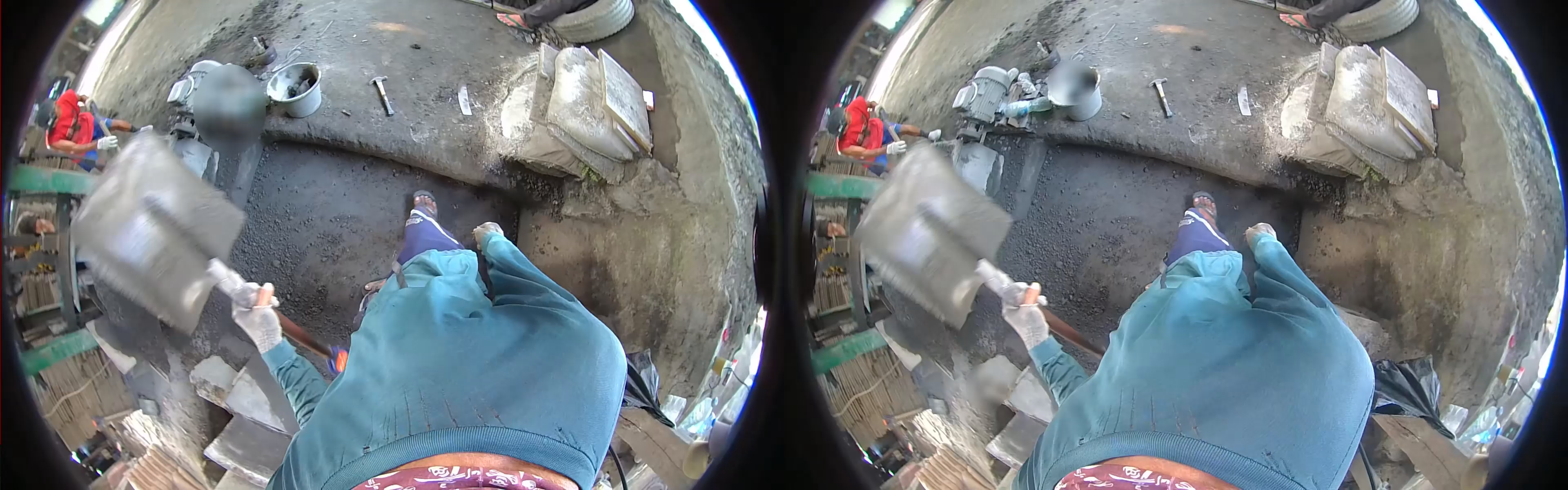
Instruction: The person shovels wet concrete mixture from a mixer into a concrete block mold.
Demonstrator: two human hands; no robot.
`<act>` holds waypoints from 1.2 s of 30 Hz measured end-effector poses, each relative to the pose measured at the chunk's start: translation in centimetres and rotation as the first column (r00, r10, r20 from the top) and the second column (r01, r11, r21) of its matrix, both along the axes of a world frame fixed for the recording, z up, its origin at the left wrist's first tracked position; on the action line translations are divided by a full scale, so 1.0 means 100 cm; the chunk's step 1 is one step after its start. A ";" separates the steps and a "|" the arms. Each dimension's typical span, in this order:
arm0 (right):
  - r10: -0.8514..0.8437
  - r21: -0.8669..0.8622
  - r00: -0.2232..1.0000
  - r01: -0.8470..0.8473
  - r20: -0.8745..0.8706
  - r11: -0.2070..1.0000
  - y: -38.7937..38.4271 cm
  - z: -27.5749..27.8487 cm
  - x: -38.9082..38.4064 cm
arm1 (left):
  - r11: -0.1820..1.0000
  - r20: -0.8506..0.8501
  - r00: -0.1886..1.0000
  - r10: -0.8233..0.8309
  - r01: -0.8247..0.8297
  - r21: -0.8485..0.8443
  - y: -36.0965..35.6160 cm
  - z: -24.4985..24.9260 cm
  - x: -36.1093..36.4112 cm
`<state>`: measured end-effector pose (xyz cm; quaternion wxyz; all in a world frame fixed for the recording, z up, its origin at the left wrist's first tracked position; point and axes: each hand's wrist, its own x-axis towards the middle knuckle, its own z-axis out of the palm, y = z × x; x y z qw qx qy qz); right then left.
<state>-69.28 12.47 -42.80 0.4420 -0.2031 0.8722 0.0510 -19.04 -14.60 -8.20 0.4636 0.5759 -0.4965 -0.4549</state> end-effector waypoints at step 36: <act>-0.085 0.071 0.911 0.124 -0.404 0.990 -0.404 -0.188 -0.457 | 0.131 0.108 0.931 -0.349 -0.065 0.989 0.040 -0.201 -0.353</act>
